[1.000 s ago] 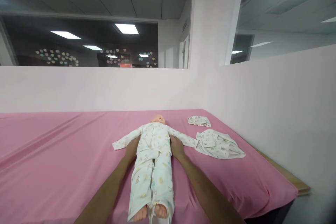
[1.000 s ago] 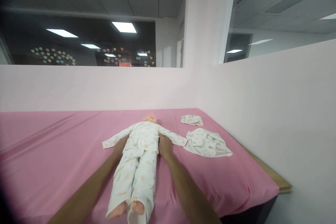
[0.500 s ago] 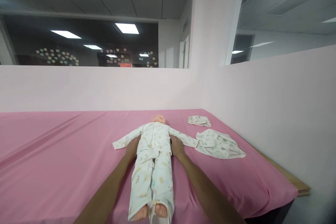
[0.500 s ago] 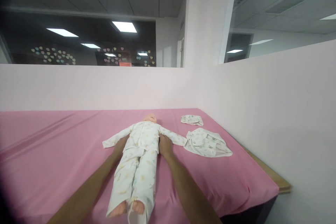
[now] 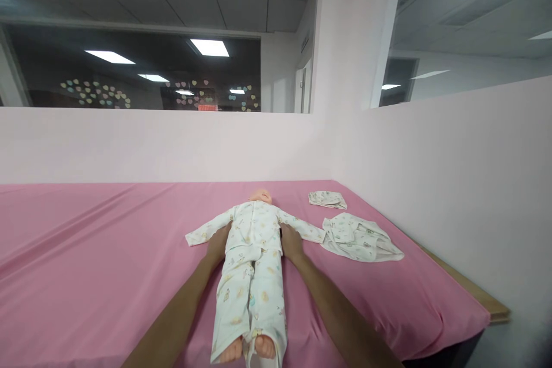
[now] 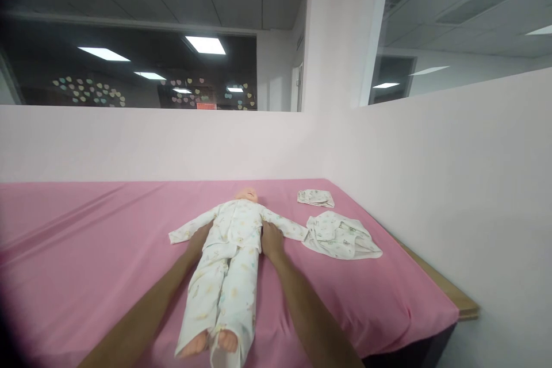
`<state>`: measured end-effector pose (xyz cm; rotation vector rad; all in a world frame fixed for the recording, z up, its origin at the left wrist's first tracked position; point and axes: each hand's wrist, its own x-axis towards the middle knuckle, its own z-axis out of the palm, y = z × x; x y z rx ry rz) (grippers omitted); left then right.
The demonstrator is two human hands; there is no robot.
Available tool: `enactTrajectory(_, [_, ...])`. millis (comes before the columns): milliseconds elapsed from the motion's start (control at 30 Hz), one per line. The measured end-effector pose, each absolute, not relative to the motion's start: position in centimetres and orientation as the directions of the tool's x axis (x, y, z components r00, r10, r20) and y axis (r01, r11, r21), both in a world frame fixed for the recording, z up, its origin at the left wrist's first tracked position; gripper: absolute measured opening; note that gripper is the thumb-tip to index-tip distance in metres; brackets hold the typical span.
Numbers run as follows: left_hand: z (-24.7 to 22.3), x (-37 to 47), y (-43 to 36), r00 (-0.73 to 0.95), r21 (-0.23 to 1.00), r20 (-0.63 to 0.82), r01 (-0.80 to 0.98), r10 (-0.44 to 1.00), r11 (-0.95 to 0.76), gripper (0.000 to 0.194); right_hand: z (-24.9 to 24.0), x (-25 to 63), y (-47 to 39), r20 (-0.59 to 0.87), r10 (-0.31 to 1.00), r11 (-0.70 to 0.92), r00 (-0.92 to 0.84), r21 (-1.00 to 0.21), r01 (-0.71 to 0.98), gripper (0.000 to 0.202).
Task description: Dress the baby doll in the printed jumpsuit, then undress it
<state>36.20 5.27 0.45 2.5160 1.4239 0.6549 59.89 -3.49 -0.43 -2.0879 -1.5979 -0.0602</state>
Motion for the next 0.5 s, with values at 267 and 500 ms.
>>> enactTrajectory(267, [0.13, 36.45, 5.79, 0.456, 0.33, 0.26, 0.787, 0.851, -0.522, 0.042, -0.44, 59.99, -3.38, 0.314, 0.898, -0.193, 0.31, -0.352, 0.916, 0.026])
enactTrajectory(500, [0.02, 36.44, 5.78, 0.466, 0.307, 0.271, 0.787, 0.842, -0.534, 0.036, -0.37, 59.88, -3.5, 0.316, 0.897, -0.193, 0.308, -0.346, 0.918, 0.026])
